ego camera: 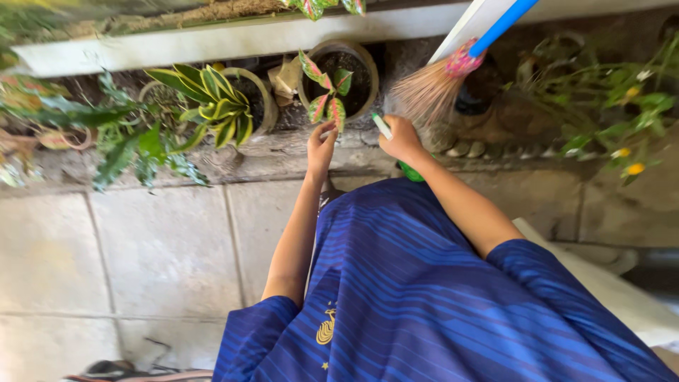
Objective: The person sprays water on the leaves of potted plants using a green spray bottle, moving between different pots.
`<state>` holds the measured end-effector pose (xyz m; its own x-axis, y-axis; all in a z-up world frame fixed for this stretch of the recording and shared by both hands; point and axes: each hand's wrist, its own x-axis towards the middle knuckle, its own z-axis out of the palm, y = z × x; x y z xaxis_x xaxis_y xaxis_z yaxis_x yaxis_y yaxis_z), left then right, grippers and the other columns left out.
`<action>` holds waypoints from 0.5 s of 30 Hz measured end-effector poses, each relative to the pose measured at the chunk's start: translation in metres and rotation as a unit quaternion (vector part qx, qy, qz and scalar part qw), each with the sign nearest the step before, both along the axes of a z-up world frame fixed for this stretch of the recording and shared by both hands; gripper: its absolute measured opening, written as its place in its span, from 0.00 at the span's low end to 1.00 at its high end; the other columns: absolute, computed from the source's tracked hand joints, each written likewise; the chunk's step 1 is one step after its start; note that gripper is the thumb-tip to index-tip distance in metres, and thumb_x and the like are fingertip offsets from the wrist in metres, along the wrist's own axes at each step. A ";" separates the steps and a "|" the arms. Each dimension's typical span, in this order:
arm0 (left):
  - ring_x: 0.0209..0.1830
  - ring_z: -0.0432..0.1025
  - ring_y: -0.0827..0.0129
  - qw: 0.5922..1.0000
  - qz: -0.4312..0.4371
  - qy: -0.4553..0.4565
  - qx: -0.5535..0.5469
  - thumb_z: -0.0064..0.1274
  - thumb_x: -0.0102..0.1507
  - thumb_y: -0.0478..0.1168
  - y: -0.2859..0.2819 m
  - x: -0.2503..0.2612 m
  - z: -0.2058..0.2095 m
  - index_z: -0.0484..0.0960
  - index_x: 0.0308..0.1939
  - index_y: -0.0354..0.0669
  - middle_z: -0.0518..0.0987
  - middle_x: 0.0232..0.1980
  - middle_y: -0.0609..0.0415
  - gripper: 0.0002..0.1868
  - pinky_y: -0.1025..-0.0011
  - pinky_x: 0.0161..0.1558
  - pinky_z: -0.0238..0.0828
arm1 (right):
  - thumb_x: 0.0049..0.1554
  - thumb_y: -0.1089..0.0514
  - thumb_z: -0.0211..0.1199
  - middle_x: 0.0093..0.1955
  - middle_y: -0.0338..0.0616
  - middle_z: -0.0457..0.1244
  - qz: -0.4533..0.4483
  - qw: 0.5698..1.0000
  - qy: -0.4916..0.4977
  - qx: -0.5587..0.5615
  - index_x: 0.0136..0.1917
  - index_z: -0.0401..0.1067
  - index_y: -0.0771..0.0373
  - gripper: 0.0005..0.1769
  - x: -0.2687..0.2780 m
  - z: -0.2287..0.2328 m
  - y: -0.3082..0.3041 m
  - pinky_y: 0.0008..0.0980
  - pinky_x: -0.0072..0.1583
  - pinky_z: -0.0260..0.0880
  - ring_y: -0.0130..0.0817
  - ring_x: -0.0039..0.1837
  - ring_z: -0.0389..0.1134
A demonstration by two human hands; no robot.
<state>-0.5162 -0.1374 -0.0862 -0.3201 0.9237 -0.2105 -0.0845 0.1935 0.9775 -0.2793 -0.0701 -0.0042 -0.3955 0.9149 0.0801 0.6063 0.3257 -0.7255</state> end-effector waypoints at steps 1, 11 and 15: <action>0.46 0.76 0.74 1.000 -0.011 -0.004 -0.004 0.57 0.67 0.39 0.000 -0.012 -0.004 0.81 0.60 0.39 0.83 0.55 0.54 0.18 0.76 0.46 0.72 | 0.48 0.62 0.62 0.39 0.65 0.66 -0.015 1.000 -0.017 -0.015 0.37 0.70 0.67 0.05 -0.007 -0.013 -0.002 0.56 0.47 0.68 0.66 0.45 0.68; 0.42 0.72 0.76 0.990 -0.136 -0.013 -0.021 0.56 0.68 0.41 -0.014 -0.115 0.008 0.82 0.59 0.39 0.81 0.49 0.58 0.17 0.75 0.42 0.67 | 0.48 0.61 0.62 0.39 0.65 0.66 -0.156 0.987 -0.007 -0.036 0.39 0.71 0.69 0.07 -0.098 -0.053 -0.058 0.58 0.47 0.66 0.68 0.46 0.67; 0.40 0.70 0.76 0.983 -0.173 0.007 -0.057 0.56 0.68 0.42 -0.019 -0.141 -0.004 0.84 0.58 0.39 0.81 0.43 0.59 0.17 0.76 0.42 0.67 | 0.49 0.61 0.60 0.39 0.64 0.67 -0.219 0.973 0.019 -0.075 0.41 0.73 0.66 0.07 -0.131 -0.044 -0.078 0.56 0.50 0.69 0.65 0.46 0.69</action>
